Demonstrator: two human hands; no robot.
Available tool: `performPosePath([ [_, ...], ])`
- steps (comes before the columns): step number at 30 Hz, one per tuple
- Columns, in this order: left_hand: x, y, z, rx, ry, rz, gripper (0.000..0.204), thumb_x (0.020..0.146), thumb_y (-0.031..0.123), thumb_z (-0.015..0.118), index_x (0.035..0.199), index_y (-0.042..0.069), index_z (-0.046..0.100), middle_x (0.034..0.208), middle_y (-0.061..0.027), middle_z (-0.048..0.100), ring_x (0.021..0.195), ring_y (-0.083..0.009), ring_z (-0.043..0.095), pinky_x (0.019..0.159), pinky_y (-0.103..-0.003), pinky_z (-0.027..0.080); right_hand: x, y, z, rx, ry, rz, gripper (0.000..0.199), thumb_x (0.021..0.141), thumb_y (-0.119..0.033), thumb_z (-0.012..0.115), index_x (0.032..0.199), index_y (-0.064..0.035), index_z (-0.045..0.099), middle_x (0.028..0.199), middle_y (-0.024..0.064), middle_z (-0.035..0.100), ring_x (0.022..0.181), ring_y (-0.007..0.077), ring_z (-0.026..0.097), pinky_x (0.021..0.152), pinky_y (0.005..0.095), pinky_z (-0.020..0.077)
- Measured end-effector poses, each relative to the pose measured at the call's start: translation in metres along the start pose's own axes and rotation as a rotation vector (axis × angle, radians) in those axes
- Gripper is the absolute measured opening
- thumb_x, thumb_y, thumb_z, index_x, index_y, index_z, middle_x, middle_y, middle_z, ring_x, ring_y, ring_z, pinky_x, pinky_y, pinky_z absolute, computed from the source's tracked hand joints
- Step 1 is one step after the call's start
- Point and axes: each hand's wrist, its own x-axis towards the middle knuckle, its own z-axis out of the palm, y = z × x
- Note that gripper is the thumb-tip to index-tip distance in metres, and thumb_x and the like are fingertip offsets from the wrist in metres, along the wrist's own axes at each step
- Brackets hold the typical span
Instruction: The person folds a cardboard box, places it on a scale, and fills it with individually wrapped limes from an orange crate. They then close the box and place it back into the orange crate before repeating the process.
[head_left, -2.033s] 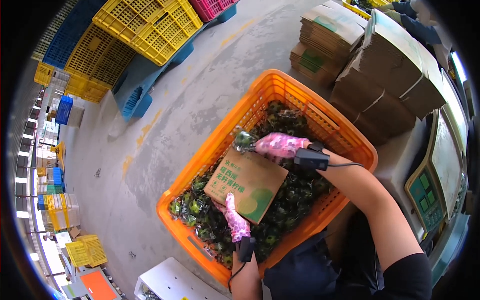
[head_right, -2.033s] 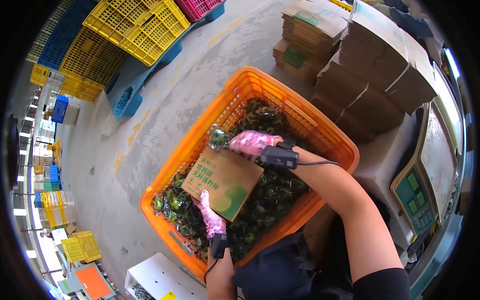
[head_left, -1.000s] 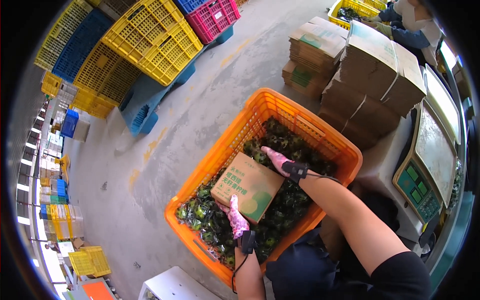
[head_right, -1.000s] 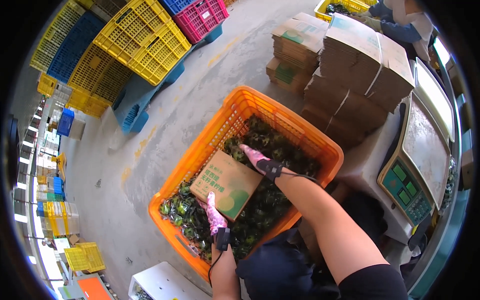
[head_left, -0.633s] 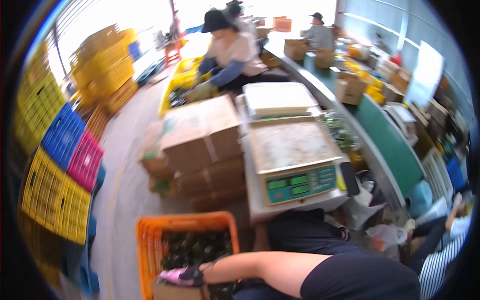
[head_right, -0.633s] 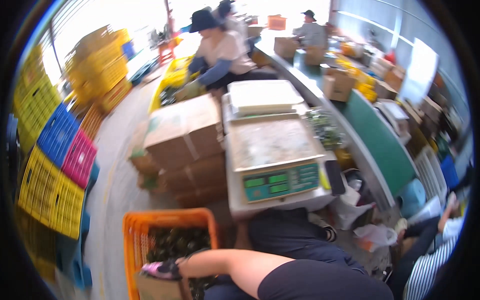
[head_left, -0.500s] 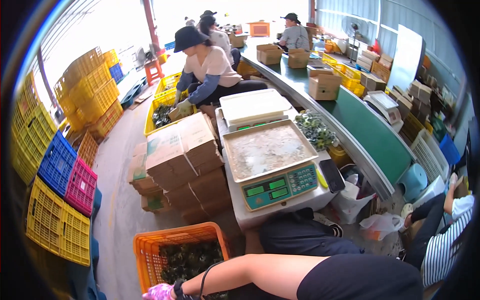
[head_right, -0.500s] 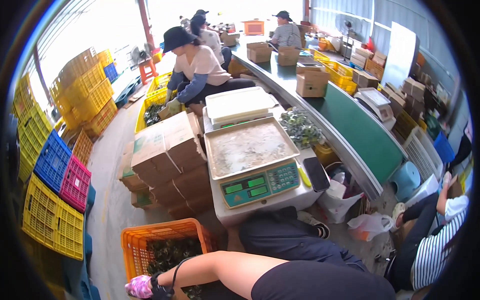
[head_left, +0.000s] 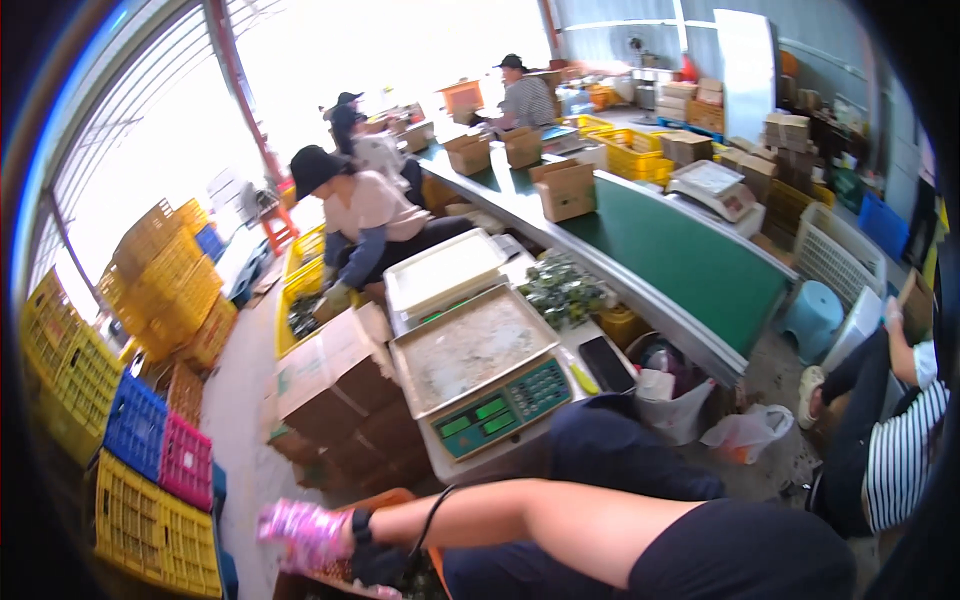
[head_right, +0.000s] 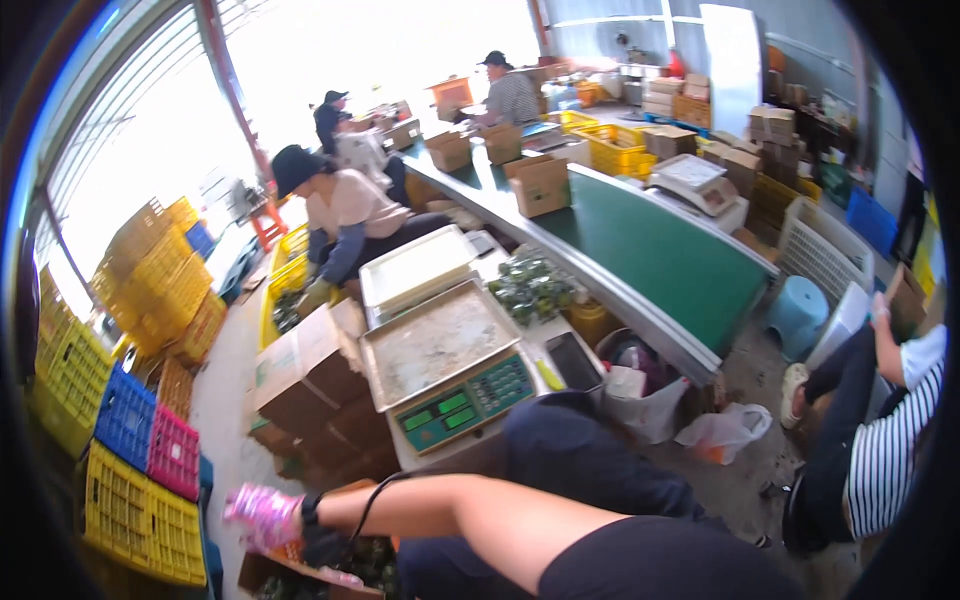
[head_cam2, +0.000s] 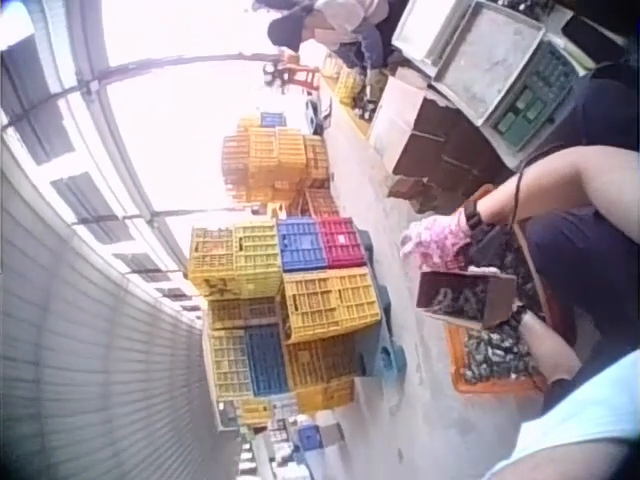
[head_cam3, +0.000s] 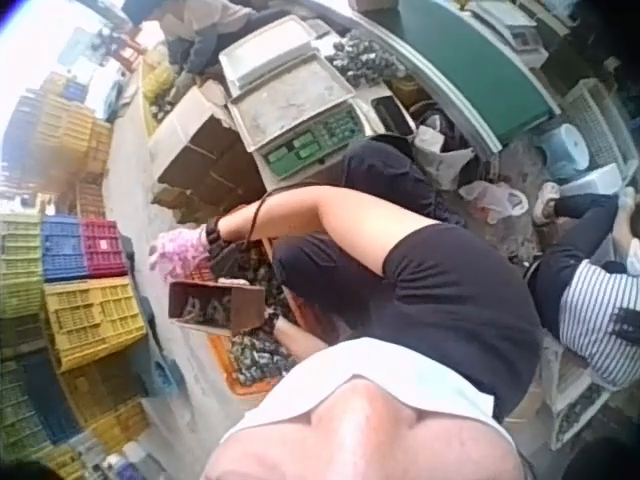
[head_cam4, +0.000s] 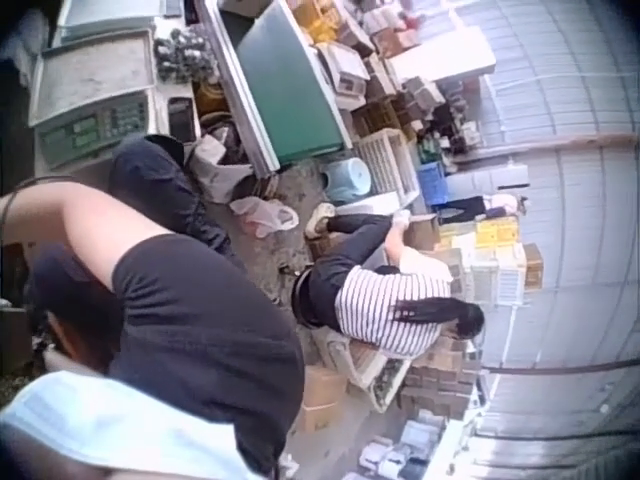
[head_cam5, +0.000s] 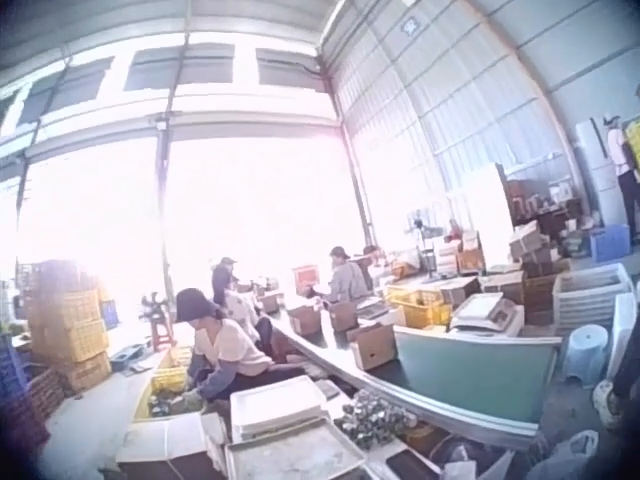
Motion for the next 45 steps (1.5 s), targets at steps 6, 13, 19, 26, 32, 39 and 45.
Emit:
performPosePath([
  [6,0.013,0.019,0.036,-0.232,-0.294,-0.083,0.076,0.087,0.064,0.047,0.141,0.011,0.045,0.140,-0.0149,0.047,0.118,-0.0373,0.053,0.102,-0.050,0.043,-0.033,0.074,-0.107,0.117,-0.025,0.164,0.041,0.082,-0.025,0.058,0.118,-0.0058,0.065,0.103,0.0206,0.069,0.098,0.0336,0.066,0.088,0.0395,0.0507],
  [13,0.066,0.032,0.108,-0.458,-0.430,-0.046,0.078,0.088,0.068,0.045,0.142,0.013,0.045,0.142,-0.0139,0.047,0.120,-0.0382,0.053,0.105,-0.051,0.043,-0.164,0.179,-0.282,0.157,0.127,0.379,0.042,0.091,-0.029,0.058,0.126,-0.0069,0.063,0.109,0.0151,0.069,0.103,0.0244,0.064,0.090,0.0340,0.0492],
  [19,0.196,0.006,0.115,-0.066,0.199,-0.090,0.089,0.084,0.077,0.046,0.141,0.008,0.043,0.127,-0.0096,0.059,0.109,-0.0268,0.061,0.093,-0.044,0.051,-0.198,0.091,-0.308,-0.038,0.653,0.292,0.046,0.092,-0.015,0.051,0.135,0.0003,0.050,0.134,0.0202,0.055,0.128,0.0318,0.051,0.107,0.0369,0.0394],
  [26,0.300,-0.040,0.181,-0.086,0.173,0.007,0.044,0.099,0.035,0.050,0.117,-0.004,0.060,0.112,-0.0116,0.065,0.099,-0.0242,0.063,0.087,-0.033,0.050,-0.254,0.154,-0.355,-0.075,0.625,0.507,0.050,0.093,-0.006,0.045,0.143,-0.0022,0.043,0.152,0.0167,0.036,0.145,0.0254,0.025,0.118,0.0353,0.0181],
  [32,0.305,-0.029,0.168,0.898,0.304,0.646,0.039,0.100,0.023,0.050,0.126,-0.006,0.053,0.125,-0.0144,0.060,0.116,-0.0225,0.057,0.101,-0.034,0.044,-0.269,0.162,-0.349,-0.185,0.591,0.574,0.048,0.097,-0.015,0.049,0.144,-0.0061,0.043,0.152,0.0221,0.032,0.145,0.0307,0.026,0.116,0.0381,0.0251],
  [39,0.240,0.025,0.158,0.387,0.363,0.624,0.045,0.096,0.017,0.060,0.134,-0.003,0.048,0.131,-0.0127,0.056,0.119,-0.0193,0.055,0.105,-0.032,0.040,-0.284,0.133,-0.391,0.022,0.781,0.511,0.041,0.096,-0.013,0.052,0.136,-0.0026,0.049,0.128,0.0111,0.056,0.118,0.0185,0.053,0.103,0.0314,0.0406],
  [45,0.208,0.015,0.124,0.131,0.504,0.477,0.040,0.096,0.025,0.058,0.134,0.014,0.052,0.128,-0.0054,0.056,0.104,-0.0185,0.060,0.091,-0.033,0.046,-0.270,0.099,-0.434,-0.395,0.632,0.567,0.033,0.093,-0.012,0.059,0.124,-0.0036,0.061,0.110,0.0060,0.066,0.092,0.0114,0.061,0.082,0.0260,0.0497],
])
